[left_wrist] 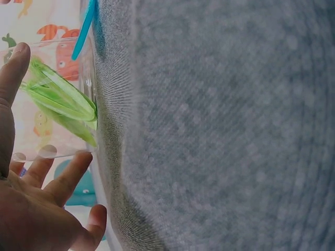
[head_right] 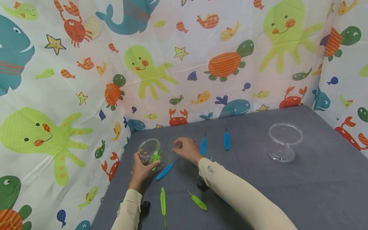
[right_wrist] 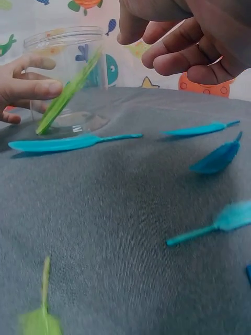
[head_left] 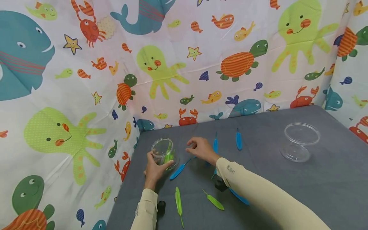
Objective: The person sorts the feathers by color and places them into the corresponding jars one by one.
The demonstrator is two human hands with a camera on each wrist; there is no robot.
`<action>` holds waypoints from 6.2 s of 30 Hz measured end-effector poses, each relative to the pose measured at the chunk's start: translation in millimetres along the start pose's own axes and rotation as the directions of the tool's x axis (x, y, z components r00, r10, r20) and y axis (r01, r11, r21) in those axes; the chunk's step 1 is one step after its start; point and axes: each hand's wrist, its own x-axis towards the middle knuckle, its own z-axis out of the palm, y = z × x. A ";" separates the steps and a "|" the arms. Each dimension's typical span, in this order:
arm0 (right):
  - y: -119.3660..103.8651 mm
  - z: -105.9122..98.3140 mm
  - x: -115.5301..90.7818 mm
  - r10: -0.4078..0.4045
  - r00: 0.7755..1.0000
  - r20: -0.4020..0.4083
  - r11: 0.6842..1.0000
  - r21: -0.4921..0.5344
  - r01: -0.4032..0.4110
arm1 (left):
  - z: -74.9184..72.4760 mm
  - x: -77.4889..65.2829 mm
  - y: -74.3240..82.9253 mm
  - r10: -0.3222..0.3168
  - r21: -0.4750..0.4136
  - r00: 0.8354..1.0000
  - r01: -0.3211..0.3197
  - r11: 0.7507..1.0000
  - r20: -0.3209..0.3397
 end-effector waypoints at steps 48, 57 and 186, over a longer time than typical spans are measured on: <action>37.0 -23.5 -97.3 -0.034 0.959 0.280 0.991 -0.114 0.069 | -2.6 -2.0 5.6 -0.018 0.001 1.000 0.018 1.000 0.023; 34.4 -26.8 -111.2 -0.054 0.950 0.307 0.984 -0.143 0.102 | -2.5 -3.7 5.7 -0.005 0.010 1.000 0.005 1.000 0.011; -40.8 -17.3 -12.9 -0.144 0.980 0.140 0.970 0.218 0.112 | 4.2 -1.2 -1.5 0.017 0.019 1.000 -0.016 1.000 -0.027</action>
